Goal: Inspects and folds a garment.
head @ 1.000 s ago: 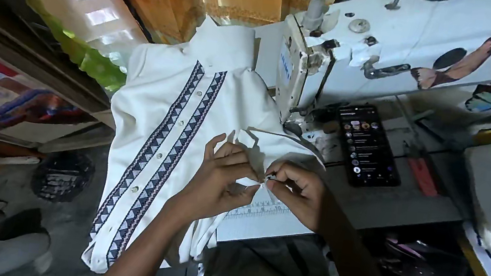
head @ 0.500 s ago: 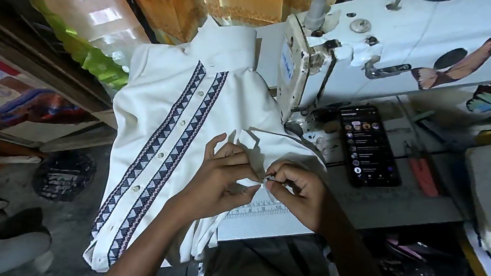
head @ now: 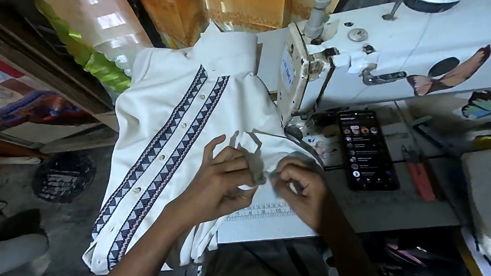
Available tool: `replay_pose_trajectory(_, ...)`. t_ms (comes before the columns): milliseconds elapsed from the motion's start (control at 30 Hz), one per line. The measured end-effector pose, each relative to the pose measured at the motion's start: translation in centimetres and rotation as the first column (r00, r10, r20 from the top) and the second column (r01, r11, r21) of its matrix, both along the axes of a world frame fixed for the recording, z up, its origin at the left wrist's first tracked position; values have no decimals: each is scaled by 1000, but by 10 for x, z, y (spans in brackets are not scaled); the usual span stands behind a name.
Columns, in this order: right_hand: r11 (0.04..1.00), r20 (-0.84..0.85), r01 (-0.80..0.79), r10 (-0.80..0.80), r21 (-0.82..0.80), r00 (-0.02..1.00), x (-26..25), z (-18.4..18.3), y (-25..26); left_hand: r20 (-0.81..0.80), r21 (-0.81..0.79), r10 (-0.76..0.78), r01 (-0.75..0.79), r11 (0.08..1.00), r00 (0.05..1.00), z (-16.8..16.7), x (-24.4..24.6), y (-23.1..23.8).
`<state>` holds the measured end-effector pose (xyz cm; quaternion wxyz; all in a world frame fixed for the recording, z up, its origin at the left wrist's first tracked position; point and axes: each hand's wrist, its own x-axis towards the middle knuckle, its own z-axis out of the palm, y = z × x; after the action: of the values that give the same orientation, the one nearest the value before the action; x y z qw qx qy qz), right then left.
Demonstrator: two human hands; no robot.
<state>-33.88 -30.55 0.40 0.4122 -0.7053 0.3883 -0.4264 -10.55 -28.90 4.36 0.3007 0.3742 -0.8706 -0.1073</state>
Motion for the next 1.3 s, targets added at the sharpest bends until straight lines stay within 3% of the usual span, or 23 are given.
replay_pose_trajectory(67,996,-56,77,-75,40,996,-15,2,-8,-52,7,22,-22,1000,998,5,10,0)
replay_pose_trajectory(167,989,-82,47,-36,144,996,-28,14,-9,-80,24,36,-34,999,996,8,19,2)
replay_pose_trajectory(333,983,-200,-173,183,68,962,-44,9,3,-35,69,54,-51,996,998,4,30,8)
replay_pose_trajectory(533,991,-308,-109,127,73,943,-50,1,14,99,84,182,-191,978,978,-11,49,23)
replay_pose_trajectory(833,1000,-129,7,-5,15,992,-42,20,28,226,-230,381,-331,915,897,-31,-1,36)
replay_pose_trajectory(967,1000,-125,21,-23,-19,992,-43,24,40,149,-292,359,-305,906,921,-33,-7,49)
replay_pose_trajectory(1100,994,-160,104,-105,-16,981,-50,29,59,23,-347,359,-329,878,933,-41,-12,91)
replay_pose_trajectory(1200,983,-185,178,-167,43,968,-55,29,73,-136,-185,369,-389,903,920,-51,-12,121)
replay_pose_trajectory(1300,991,-138,130,-123,42,983,-45,24,77,-189,-51,422,-438,898,887,-57,-13,131)
